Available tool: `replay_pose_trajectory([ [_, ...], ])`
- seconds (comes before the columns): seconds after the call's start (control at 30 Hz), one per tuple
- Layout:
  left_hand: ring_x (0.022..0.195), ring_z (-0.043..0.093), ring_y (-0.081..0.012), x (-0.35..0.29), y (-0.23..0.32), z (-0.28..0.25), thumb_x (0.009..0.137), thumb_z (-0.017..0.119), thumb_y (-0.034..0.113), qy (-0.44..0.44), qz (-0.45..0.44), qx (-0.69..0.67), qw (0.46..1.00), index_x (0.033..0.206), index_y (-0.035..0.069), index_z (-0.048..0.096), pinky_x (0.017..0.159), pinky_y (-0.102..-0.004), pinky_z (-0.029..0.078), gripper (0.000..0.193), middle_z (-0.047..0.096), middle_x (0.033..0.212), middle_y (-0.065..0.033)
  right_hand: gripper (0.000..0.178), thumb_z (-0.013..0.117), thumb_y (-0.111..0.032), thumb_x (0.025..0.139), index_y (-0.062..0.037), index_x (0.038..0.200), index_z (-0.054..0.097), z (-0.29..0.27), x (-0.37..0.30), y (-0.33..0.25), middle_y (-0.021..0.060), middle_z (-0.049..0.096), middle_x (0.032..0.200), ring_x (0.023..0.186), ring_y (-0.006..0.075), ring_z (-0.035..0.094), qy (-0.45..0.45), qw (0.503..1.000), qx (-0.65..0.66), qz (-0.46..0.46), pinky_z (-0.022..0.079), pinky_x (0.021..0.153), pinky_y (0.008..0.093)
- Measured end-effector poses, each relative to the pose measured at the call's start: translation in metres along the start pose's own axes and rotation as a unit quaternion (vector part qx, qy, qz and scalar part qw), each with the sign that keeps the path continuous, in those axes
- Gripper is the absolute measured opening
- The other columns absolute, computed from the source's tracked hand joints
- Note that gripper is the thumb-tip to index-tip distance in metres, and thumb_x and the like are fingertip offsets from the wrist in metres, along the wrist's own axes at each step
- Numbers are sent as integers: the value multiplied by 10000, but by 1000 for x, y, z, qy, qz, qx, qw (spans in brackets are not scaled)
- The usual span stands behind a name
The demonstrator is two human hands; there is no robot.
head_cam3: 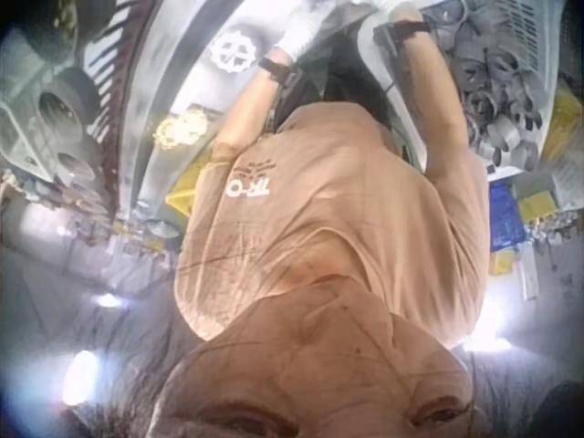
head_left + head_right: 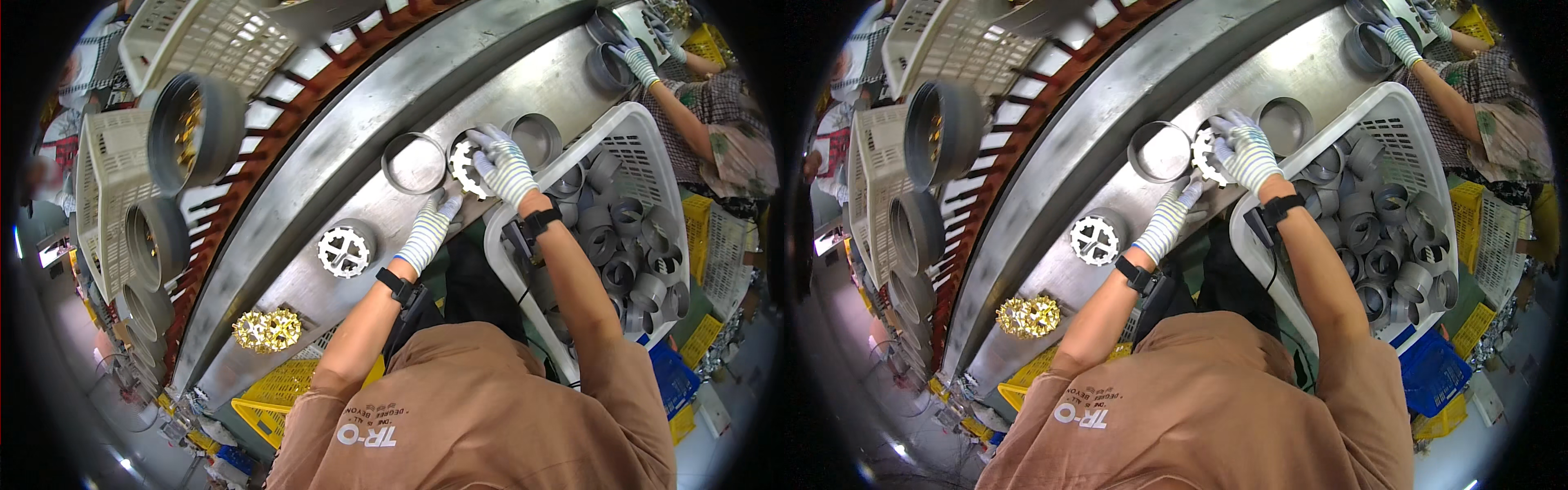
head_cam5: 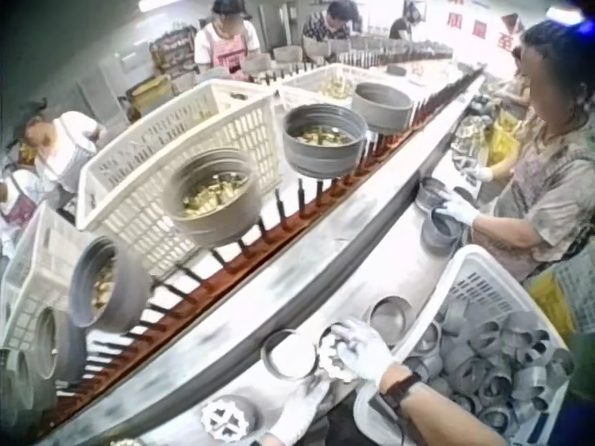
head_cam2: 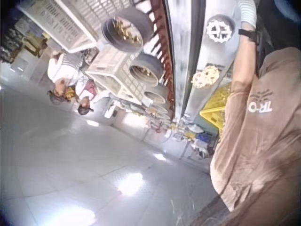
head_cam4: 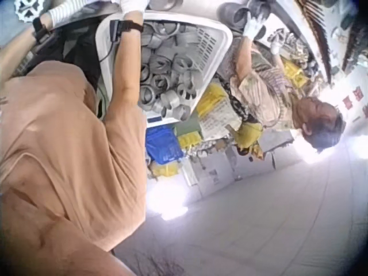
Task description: The recorder assembles gold-colored plastic gears into grey cylindrical rings and places the completed assemblies onto a metallic production rack.
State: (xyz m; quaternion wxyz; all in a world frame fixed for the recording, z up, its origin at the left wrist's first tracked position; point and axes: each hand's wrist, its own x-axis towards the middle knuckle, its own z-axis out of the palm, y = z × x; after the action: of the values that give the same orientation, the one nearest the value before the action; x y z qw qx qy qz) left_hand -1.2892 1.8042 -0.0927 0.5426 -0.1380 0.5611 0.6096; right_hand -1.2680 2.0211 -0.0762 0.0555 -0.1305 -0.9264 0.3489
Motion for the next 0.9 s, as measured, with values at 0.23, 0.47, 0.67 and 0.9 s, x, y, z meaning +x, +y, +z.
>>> replay_pose_trajectory([
  [0.23, 1135, 633, -351, 37, 8, 48, 986, 550, 540, 18, -2, -51, 999, 1584, 186, 137, 964, -453, 519, 808, 495, 1389, -201, 549, 710, -178, 788, -72, 1311, 584, 17, 25, 47, 167, 556, 1379, 1309, 347, 490, -29, 997, -57, -39, 333, 1155, 461],
  [0.47, 856, 697, -269, 85, -21, 47, 1017, 506, 504, 65, 78, -77, 992, 1565, 181, 145, 766, -381, 602, 731, 626, 1066, -174, 600, 743, -188, 773, -94, 1335, 556, 28, 48, 54, 156, 555, 1342, 1285, 359, 498, -28, 998, -25, -57, 343, 1147, 473],
  [0.67, 685, 573, -80, 99, -19, 66, 1062, 460, 355, 122, 149, -25, 981, 1604, 163, 96, 591, -252, 497, 681, 610, 935, -31, 639, 745, -213, 756, -95, 1352, 548, 33, 53, 63, 148, 551, 1363, 1314, 348, 482, -9, 994, -99, -53, 326, 1162, 480],
  [0.9, 664, 593, -105, 103, 5, 80, 1046, 483, 381, 165, 118, -73, 976, 1593, 198, 95, 549, -272, 501, 695, 614, 937, -61, 641, 723, -208, 766, -118, 1375, 544, 36, 65, 62, 122, 539, 1414, 1357, 301, 458, -18, 979, -191, -64, 268, 1201, 484],
])
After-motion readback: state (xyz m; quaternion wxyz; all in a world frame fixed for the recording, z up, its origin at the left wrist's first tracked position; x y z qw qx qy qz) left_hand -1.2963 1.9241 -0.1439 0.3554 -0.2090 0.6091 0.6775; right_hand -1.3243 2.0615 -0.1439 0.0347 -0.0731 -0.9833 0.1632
